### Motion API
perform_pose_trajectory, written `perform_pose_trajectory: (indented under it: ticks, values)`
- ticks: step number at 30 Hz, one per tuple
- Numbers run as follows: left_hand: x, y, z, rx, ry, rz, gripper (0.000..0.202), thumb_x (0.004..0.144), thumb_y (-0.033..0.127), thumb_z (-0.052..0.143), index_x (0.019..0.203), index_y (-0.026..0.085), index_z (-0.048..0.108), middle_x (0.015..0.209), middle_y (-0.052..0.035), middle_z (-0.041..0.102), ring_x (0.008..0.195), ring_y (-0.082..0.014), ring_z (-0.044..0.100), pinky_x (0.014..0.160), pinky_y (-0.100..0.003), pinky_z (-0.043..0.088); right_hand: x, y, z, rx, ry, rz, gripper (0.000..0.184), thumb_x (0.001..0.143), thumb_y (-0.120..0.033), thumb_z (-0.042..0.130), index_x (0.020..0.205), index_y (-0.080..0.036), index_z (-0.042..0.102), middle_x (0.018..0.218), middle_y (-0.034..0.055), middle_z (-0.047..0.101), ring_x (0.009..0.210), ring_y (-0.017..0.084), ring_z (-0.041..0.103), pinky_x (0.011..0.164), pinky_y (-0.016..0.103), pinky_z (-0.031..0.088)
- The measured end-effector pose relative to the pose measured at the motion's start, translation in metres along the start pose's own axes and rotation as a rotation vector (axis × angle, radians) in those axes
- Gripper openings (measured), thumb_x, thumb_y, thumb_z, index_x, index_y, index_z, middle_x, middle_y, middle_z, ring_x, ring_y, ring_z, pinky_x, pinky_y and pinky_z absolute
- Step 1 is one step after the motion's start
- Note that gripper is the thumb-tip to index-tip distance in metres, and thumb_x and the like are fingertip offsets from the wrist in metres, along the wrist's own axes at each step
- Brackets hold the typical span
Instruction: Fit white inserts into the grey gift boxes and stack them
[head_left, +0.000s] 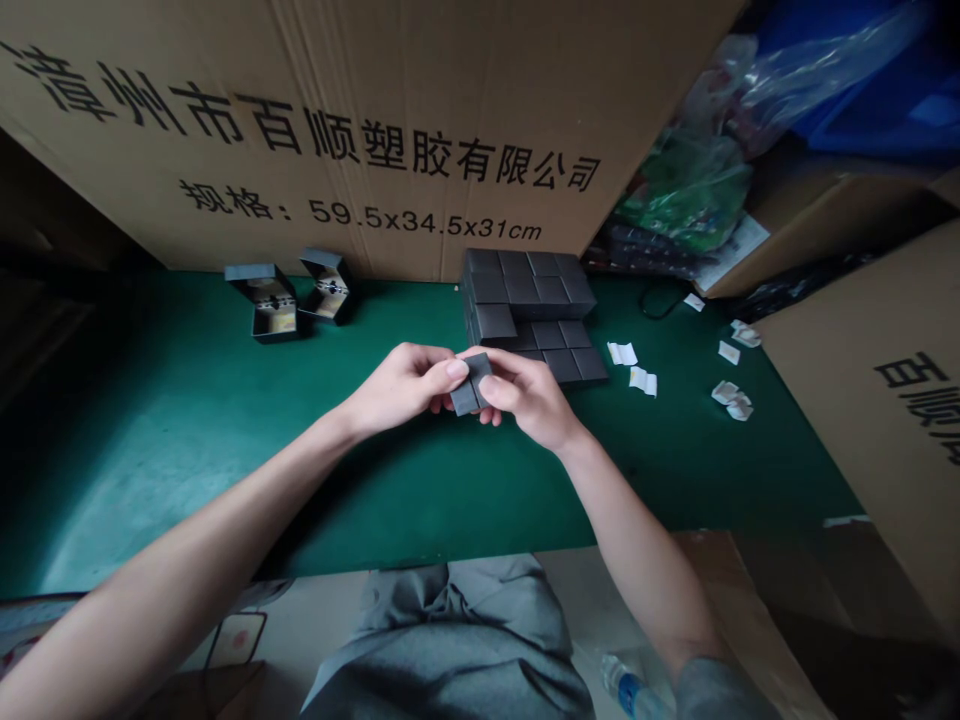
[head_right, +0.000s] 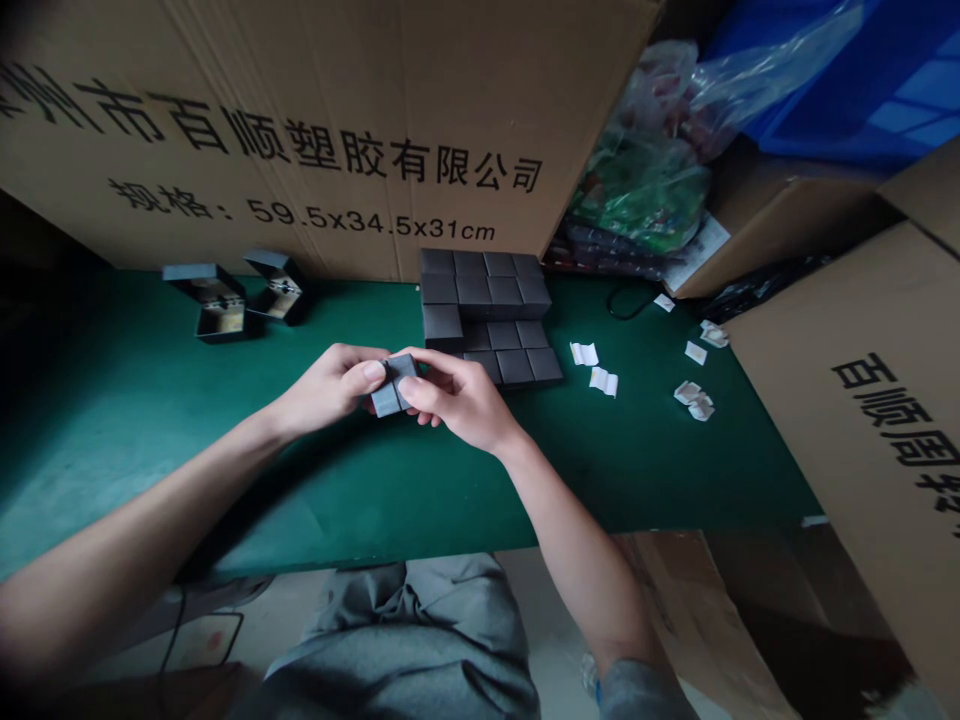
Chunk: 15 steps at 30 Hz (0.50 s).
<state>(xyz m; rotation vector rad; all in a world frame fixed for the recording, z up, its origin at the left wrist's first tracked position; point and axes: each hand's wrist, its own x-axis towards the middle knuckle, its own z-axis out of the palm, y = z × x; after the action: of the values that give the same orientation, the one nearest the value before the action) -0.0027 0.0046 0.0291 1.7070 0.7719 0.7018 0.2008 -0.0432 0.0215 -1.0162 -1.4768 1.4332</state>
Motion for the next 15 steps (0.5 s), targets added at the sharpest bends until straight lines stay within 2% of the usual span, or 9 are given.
perform_pose_trajectory:
  ticks: [5, 10, 13, 15]
  values:
    - [0.0004, 0.0002, -0.0003, 0.026, 0.010, -0.009, 0.055, 0.088, 0.065, 0.060, 0.065, 0.016, 0.058, 0.055, -0.0023, 0.060, 0.049, -0.0110, 0.053, 0.047, -0.022, 0.043, -0.0006, -0.0025, 0.0013, -0.043, 0.010, -0.011, 0.049, 0.090, -0.052, 0.072, 0.128, -0.021, 0.073, 0.083, 0.0001, 0.070, 0.066, 0.010, 0.064, 0.059, 0.023, 0.055]
    - [0.0012, -0.0003, -0.0008, 0.029, 0.029, -0.008, 0.067, 0.082, 0.080, 0.062, 0.062, 0.017, 0.056, 0.053, -0.0019, 0.058, 0.046, -0.0097, 0.051, 0.045, -0.021, 0.042, -0.0012, 0.0011, 0.0012, -0.059, 0.030, -0.036, 0.048, 0.090, -0.051, 0.073, 0.129, -0.022, 0.072, 0.088, 0.0005, 0.070, 0.068, 0.011, 0.065, 0.062, 0.025, 0.055]
    - [0.0019, -0.0013, -0.0015, 0.006, 0.045, 0.022, 0.075, 0.075, 0.090, 0.062, 0.069, 0.015, 0.059, 0.054, -0.0011, 0.058, 0.047, -0.0093, 0.051, 0.045, -0.020, 0.041, -0.0026, 0.0045, 0.0016, -0.164, 0.116, -0.076, 0.054, 0.092, -0.053, 0.070, 0.138, -0.025, 0.066, 0.096, 0.0026, 0.073, 0.073, 0.014, 0.067, 0.066, 0.030, 0.057]
    - [0.0024, -0.0013, -0.0013, -0.027, 0.046, 0.025, 0.074, 0.073, 0.089, 0.066, 0.074, 0.015, 0.060, 0.055, 0.0001, 0.059, 0.047, -0.0091, 0.052, 0.045, -0.020, 0.041, -0.0040, 0.0058, 0.0022, -0.280, 0.193, -0.140, 0.056, 0.093, -0.053, 0.067, 0.142, -0.026, 0.062, 0.102, 0.0045, 0.074, 0.079, 0.017, 0.068, 0.071, 0.034, 0.059]
